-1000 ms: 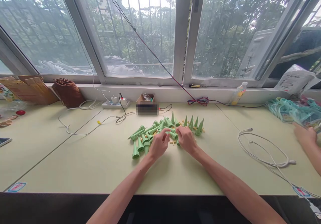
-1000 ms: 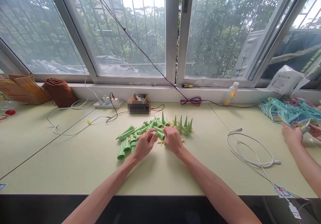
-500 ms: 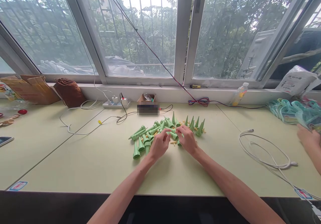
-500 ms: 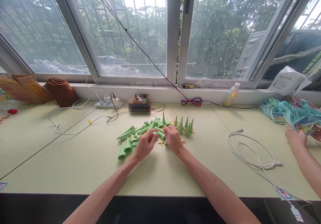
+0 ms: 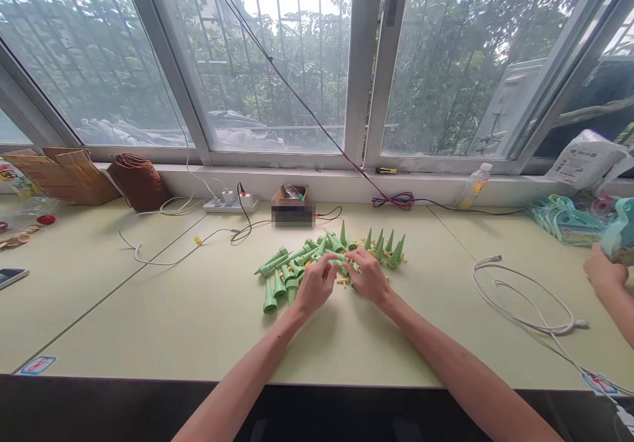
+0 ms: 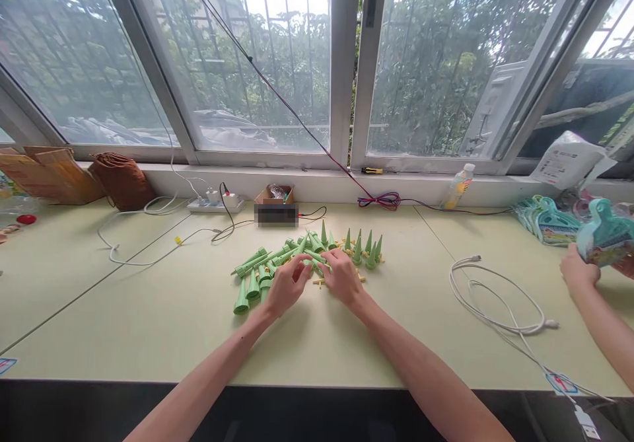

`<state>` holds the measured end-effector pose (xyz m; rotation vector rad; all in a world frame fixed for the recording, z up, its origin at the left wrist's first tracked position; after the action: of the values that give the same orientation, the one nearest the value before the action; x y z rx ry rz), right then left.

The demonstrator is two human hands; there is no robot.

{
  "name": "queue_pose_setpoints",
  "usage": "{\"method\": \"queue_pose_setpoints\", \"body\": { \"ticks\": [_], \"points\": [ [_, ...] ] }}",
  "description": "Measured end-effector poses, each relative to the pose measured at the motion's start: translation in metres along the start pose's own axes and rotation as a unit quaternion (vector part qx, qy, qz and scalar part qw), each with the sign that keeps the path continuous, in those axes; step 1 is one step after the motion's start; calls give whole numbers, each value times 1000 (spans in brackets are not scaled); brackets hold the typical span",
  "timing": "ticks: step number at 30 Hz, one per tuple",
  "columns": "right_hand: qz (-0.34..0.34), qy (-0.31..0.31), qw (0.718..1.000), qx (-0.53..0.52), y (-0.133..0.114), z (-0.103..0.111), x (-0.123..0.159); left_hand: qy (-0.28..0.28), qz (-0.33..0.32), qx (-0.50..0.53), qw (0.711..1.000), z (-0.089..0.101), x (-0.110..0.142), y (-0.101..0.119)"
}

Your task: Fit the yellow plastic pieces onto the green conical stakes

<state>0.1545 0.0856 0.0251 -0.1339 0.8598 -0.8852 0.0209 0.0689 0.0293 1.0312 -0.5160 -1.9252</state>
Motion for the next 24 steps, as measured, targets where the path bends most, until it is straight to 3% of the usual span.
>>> {"method": "queue_pose_setpoints", "body": {
  "ticks": [7, 15, 19, 24],
  "points": [
    [-22, -57, 994, 93, 3, -12, 2, -2, 4, 0, 1000, 0, 0, 0],
    [-32, -73, 990, 113, 3, -18, 4, -4, 3, -1, 1000, 0, 0, 1],
    [-31, -57, 993, 95, 2, -15, 4, -9, 9, 5, 1000, 0, 0, 0],
    [-15, 10, 998, 53, -4, -1, 2, -5, 17, 13, 1000, 1, 0, 1]
  ]
}}
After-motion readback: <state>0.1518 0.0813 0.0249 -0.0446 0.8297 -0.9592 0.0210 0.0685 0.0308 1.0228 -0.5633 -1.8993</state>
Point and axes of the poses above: each hand's wrist, its own x-axis away from the middle knuckle, its own z-axis out of the back of the hand, y = z × x, the point moved 8 cm from there along -x, towards the middle knuckle, and after that the axes turned 5 degrees about -y, right-handed, at the moved point
